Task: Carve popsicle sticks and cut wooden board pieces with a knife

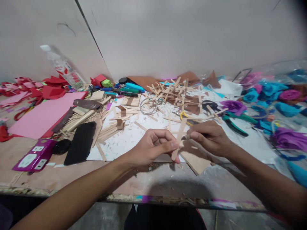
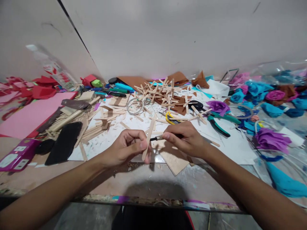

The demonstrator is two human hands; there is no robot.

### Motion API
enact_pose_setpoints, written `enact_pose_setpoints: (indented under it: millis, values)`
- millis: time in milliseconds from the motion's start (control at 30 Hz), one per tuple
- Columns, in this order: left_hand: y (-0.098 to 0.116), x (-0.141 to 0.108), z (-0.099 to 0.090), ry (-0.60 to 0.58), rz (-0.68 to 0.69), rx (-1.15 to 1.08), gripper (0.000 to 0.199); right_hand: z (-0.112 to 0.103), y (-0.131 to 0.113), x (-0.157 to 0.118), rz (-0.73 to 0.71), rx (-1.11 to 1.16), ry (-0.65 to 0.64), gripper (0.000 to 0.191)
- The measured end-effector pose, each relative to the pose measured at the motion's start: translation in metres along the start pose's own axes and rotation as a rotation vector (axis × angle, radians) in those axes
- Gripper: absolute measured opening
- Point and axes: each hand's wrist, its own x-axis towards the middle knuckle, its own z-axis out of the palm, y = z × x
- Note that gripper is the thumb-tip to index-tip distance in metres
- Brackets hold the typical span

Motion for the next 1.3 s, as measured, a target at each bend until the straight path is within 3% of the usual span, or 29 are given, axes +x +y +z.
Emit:
enact_pose_setpoints:
  millis: [100, 167, 233, 333, 533, 667, 800, 933, 1033, 1300]
  values:
    - [0.001, 0.002, 0.0, 0.199, 0.087, 0.158, 0.034, -0.005, -0.007, 0.005, -0.013, -0.081, 0.077, 0.044]
    - [0.002, 0.003, 0.0, 0.329, 0.158, 0.312, 0.038, -0.005, -0.01, 0.008, 0.039, -0.156, 0.061, 0.046]
    - [0.001, 0.003, 0.0, 0.412, 0.232, 0.495, 0.028, -0.004, -0.012, 0.008, 0.099, -0.212, 0.02, 0.048]
    - [0.0, 0.002, -0.001, 0.46, 0.275, 0.734, 0.015, 0.0, -0.013, 0.008, 0.188, -0.261, -0.044, 0.05]
    - [-0.004, 0.003, -0.004, 0.444, 0.205, 0.946, 0.025, -0.003, -0.013, 0.006, 0.283, -0.361, -0.125, 0.055]
    - [-0.004, 0.005, -0.008, 0.483, 0.129, 0.798, 0.025, -0.021, -0.005, 0.003, 0.325, -0.365, -0.038, 0.059]
    - [-0.004, 0.007, -0.005, 0.377, 0.059, 0.541, 0.021, -0.028, -0.002, 0.005, 0.402, -0.204, 0.138, 0.051]
    - [-0.005, 0.006, 0.004, 0.292, -0.042, 0.342, 0.022, -0.011, -0.009, 0.01, 0.358, 0.055, 0.076, 0.031]
    - [-0.002, 0.005, 0.01, 0.27, -0.078, 0.24, 0.021, 0.0, -0.014, 0.012, 0.33, 0.15, 0.017, 0.028]
    - [0.003, 0.007, 0.008, 0.314, -0.147, 0.105, 0.023, -0.002, -0.014, 0.008, 0.281, 0.035, 0.056, 0.027]
